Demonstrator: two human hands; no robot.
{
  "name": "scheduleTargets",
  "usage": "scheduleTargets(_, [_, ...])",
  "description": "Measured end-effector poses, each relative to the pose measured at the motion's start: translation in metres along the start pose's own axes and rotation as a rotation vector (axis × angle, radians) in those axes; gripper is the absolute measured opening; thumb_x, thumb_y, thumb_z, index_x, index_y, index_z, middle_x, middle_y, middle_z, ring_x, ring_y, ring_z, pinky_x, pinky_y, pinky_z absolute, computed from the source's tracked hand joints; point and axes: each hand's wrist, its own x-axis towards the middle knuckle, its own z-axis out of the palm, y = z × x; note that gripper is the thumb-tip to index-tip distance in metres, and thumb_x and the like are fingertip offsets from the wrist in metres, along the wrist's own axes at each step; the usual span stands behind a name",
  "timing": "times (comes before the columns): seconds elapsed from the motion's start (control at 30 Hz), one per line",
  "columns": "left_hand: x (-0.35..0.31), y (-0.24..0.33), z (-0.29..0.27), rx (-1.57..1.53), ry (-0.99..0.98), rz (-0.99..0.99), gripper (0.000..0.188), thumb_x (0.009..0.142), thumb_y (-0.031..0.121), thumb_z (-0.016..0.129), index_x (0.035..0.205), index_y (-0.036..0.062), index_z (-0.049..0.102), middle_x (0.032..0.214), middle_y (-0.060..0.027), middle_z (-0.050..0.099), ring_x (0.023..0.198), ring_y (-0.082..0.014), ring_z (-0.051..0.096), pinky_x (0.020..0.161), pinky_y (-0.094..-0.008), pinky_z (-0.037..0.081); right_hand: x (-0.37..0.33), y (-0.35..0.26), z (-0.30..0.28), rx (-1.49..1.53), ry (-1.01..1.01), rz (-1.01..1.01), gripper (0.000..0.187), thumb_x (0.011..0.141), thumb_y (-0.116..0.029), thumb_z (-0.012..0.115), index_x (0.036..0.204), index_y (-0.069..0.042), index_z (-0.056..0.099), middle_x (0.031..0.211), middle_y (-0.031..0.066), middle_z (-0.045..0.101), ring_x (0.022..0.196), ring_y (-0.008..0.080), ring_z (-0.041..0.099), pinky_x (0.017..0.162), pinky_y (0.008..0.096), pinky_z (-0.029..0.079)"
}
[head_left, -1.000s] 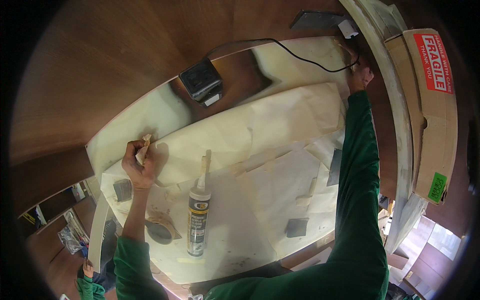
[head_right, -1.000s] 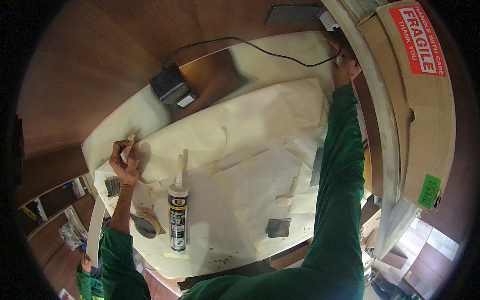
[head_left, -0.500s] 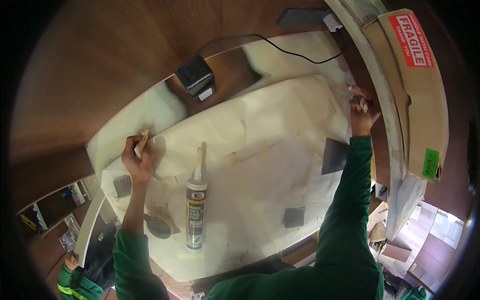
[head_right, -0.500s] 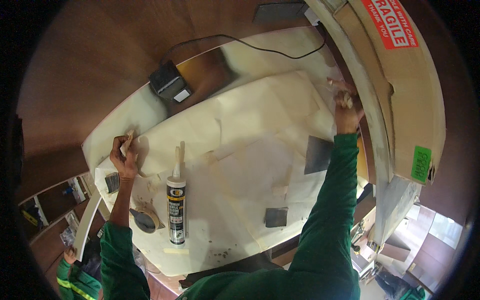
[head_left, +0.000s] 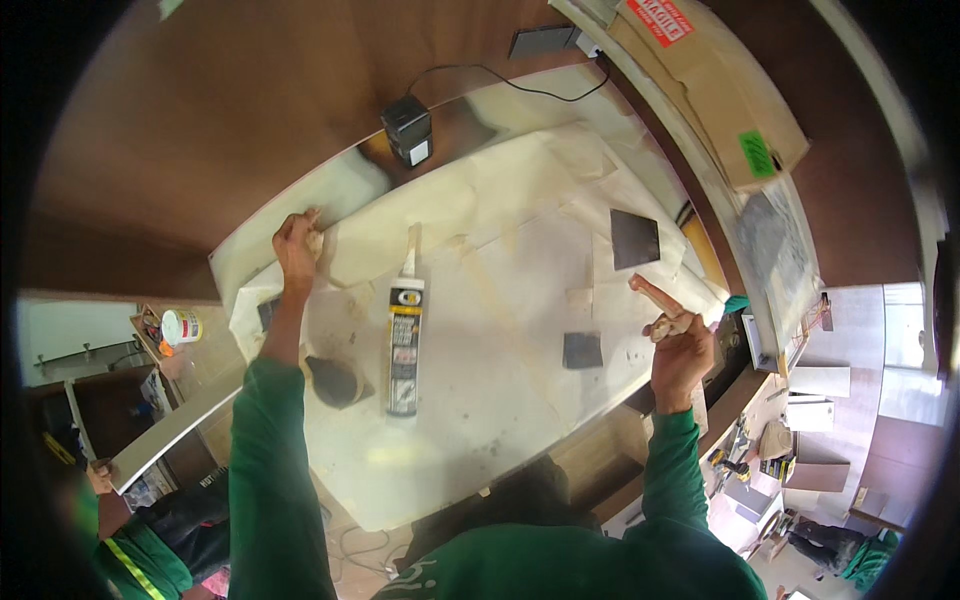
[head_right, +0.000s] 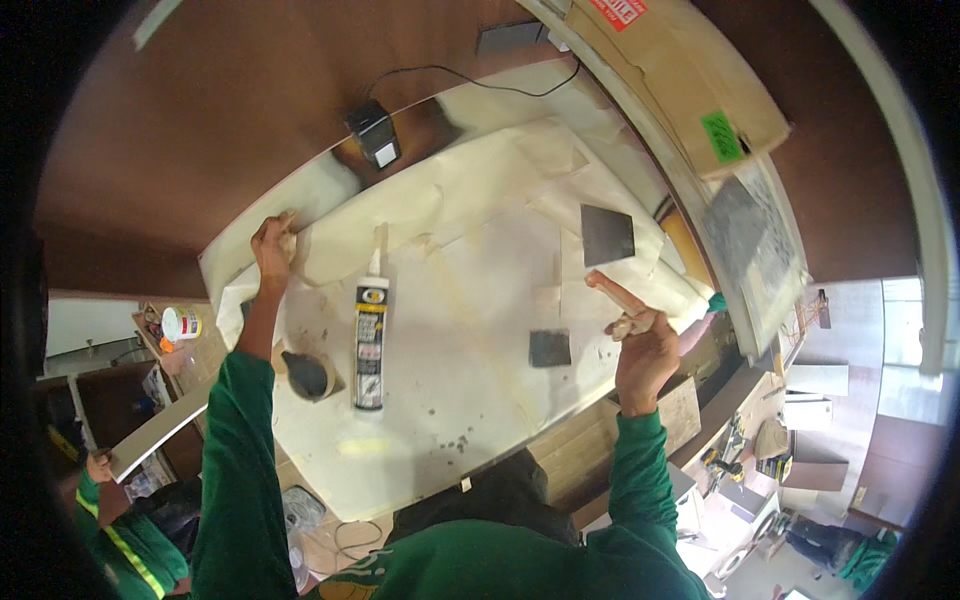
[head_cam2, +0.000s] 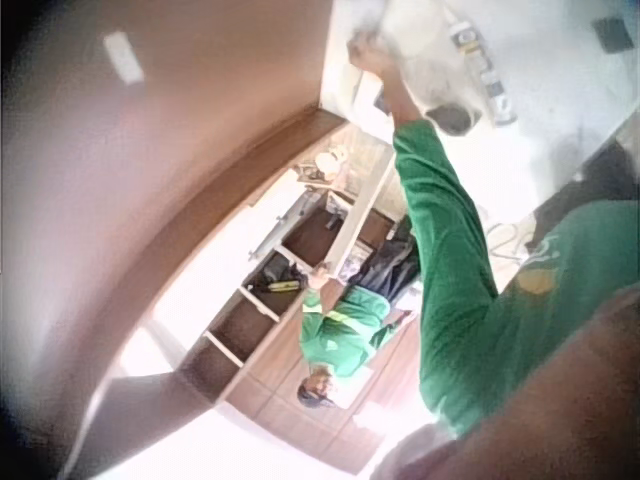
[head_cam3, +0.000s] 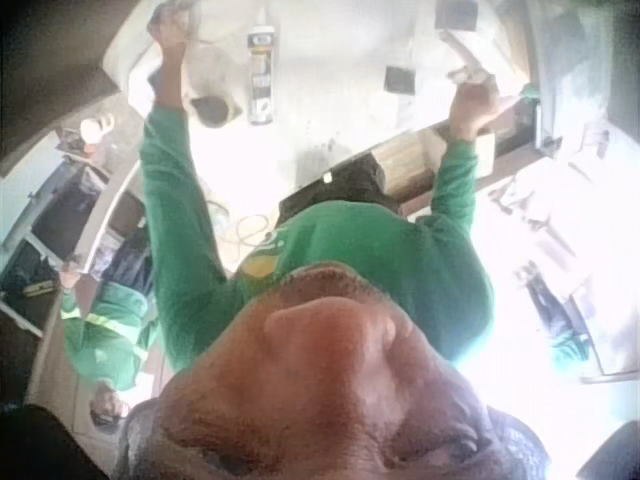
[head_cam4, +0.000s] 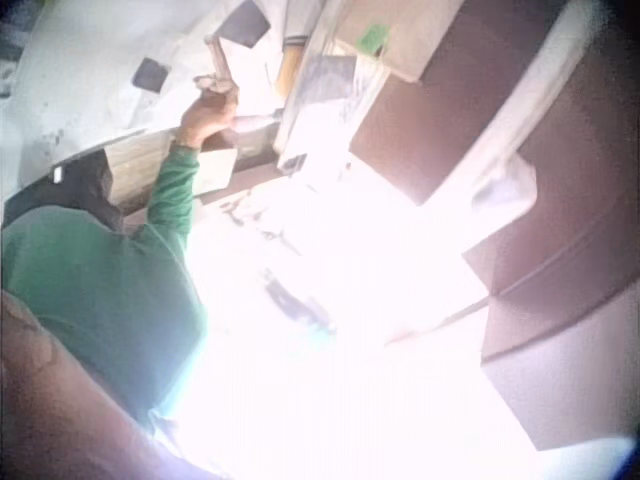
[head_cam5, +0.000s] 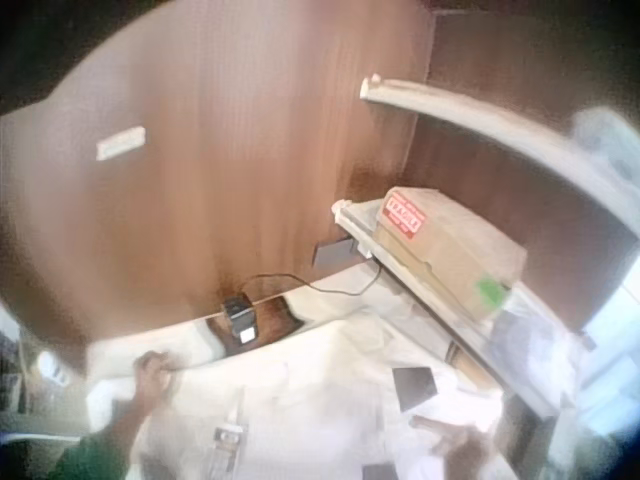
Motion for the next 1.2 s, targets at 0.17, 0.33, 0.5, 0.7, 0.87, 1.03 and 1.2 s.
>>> scheduleTargets(0.17, [-0.001,0.069,-0.038,-0.52,-0.031,-0.238,0.031,0.091,0.036,0.056,0.097,0.0065,0.063,0.072,-0.004,0.061,0.06,-0.0158,0.058,0.055,-0.0284,0.045,-0.109,-0.036,-0.004,-0.138,-0.142,0.03,0.047,0.099,-0.035,0.043,0.092,0.004,0.066,0.092,0.0155,0.069,0.081,0.0265,0.067,0.077,0.0381,0.052])
scheduleTargets(0.33, [-0.105,0.143,-0.077,-0.646,-0.208,-0.205,0.038,0.099,0.045,0.051,0.094,0.0077,0.059,0.076,-0.0061,0.063,0.061,-0.016,0.061,0.052,-0.0274,0.049,-0.217,-0.047,0.012,-0.26,-0.279,0.01,0.03,0.089,-0.012,0.051,0.103,0.01,0.066,0.094,0.0171,0.069,0.084,0.0271,0.068,0.08,0.0377,0.056])
scheduleTargets(0.5, [-0.291,0.142,-0.096,-0.66,-0.472,-0.31,0.053,0.099,0.047,0.052,0.118,-0.0021,0.054,0.109,-0.0141,0.064,0.099,-0.024,0.065,0.08,-0.0376,0.054,-0.316,-0.043,0.083,-0.358,-0.695,0.263,0.032,0.079,0.005,0.058,0.11,0.005,0.068,0.09,0.0132,0.072,0.08,0.0187,0.069,0.074,0.0336,0.056])
scheduleTargets(0.7, [-0.426,0.202,-0.149,-0.659,-0.634,-0.37,0.036,0.098,0.028,0.056,0.116,-0.0024,0.058,0.112,-0.0091,0.062,0.107,-0.0226,0.06,0.09,-0.04,0.05,-0.367,-0.026,0.135,-0.782,-1.004,-0.15,0.029,0.079,-0.006,0.065,0.107,-0.008,0.072,0.081,0.0141,0.068,0.069,0.0223,0.065,0.068,0.0334,0.052])
scheduleTargets(0.87, [-0.449,0.2,-0.188,-0.566,-0.488,-0.195,0.021,0.092,0.017,0.064,0.107,0.0022,0.063,0.103,-0.0046,0.061,0.098,-0.0164,0.059,0.085,-0.0338,0.048,-0.376,-0.01,0.154,-0.812,-1.046,-0.211,0.028,0.077,-0.006,0.065,0.104,-0.007,0.073,0.081,0.0164,0.069,0.07,0.0271,0.065,0.066,0.0353,0.051])
scheduleTargets(1.03, [-0.458,0.233,-0.173,-0.617,-0.352,-0.16,0.024,0.09,0.014,0.069,0.109,0.001,0.061,0.101,-0.0048,0.061,0.096,-0.0156,0.059,0.081,-0.0319,0.049,-0.371,-0.009,0.157,-0.681,-1.054,-0.242,0.026,0.077,-0.007,0.067,0.102,-0.005,0.073,0.082,0.0176,0.07,0.069,0.0251,0.068,0.066,0.0342,0.052])
scheduleTargets(1.2, [-0.447,0.223,-0.139,-0.499,-0.108,-0.101,0.03,0.086,0.011,0.075,0.108,-0.0009,0.06,0.099,-0.0067,0.064,0.089,-0.0138,0.061,0.076,-0.0289,0.05,-0.361,-0.023,0.151,-0.634,-0.937,-0.147,0.027,0.077,-0.004,0.07,0.104,0.001,0.071,0.084,0.0138,0.072,0.071,0.017,0.07,0.065,0.0297,0.055])
